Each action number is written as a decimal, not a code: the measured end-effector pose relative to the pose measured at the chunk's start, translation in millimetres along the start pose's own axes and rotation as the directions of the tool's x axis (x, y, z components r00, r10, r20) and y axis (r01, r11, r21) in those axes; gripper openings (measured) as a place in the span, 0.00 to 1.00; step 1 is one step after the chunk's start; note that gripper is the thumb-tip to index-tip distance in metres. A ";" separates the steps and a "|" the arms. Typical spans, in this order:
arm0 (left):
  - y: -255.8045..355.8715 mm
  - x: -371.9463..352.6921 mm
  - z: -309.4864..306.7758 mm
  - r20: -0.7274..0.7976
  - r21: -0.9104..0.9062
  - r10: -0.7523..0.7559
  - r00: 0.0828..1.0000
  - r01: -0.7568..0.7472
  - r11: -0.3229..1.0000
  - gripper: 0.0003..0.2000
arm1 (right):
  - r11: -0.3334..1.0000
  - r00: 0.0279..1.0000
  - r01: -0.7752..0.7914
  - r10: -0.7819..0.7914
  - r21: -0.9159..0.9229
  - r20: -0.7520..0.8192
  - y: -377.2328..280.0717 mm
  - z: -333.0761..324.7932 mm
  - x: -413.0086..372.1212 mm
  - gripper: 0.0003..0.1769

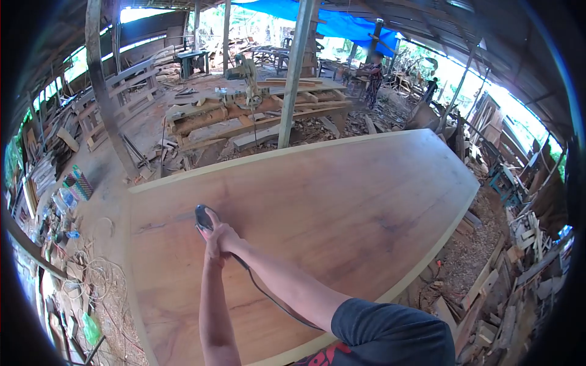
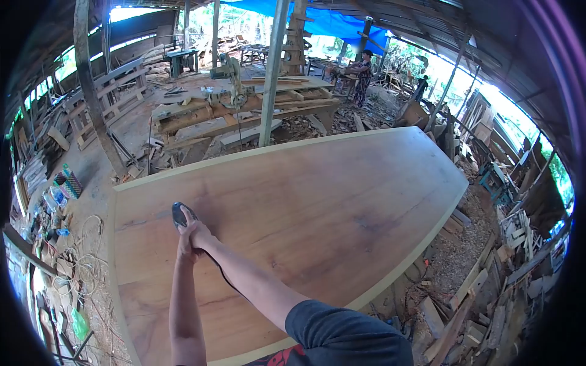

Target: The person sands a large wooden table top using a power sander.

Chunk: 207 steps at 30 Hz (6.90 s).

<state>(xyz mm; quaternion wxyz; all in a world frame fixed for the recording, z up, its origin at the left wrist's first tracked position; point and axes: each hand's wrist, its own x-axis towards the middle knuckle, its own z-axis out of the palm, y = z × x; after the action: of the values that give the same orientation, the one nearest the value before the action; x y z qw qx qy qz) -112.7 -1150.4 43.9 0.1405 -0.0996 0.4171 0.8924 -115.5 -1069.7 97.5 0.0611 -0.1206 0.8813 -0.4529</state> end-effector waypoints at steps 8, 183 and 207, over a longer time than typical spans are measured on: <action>-135.0 -142.8 56.8 -0.168 0.020 0.031 0.985 -0.028 0.999 0.28 | 0.954 0.951 0.301 -0.301 -0.014 -0.071 57.5 -20.8 -163.5 0.39; 81.8 -260.3 -183.4 -0.199 -0.139 0.249 0.948 -0.279 0.950 0.31 | 0.986 0.951 0.149 -0.122 -0.075 0.284 -159.5 248.4 -98.7 0.40; -142.9 -377.6 28.7 0.023 0.420 0.268 0.963 -0.253 0.872 0.32 | 0.968 0.968 -0.249 0.249 0.020 -0.037 -33.1 44.2 -382.8 0.41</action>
<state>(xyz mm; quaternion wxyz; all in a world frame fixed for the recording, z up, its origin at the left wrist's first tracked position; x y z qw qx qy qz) 288.5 -1104.0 71.1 0.0296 -0.0262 0.6107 0.7909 268.1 -1020.3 98.0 0.1011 0.0003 0.8870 -0.4505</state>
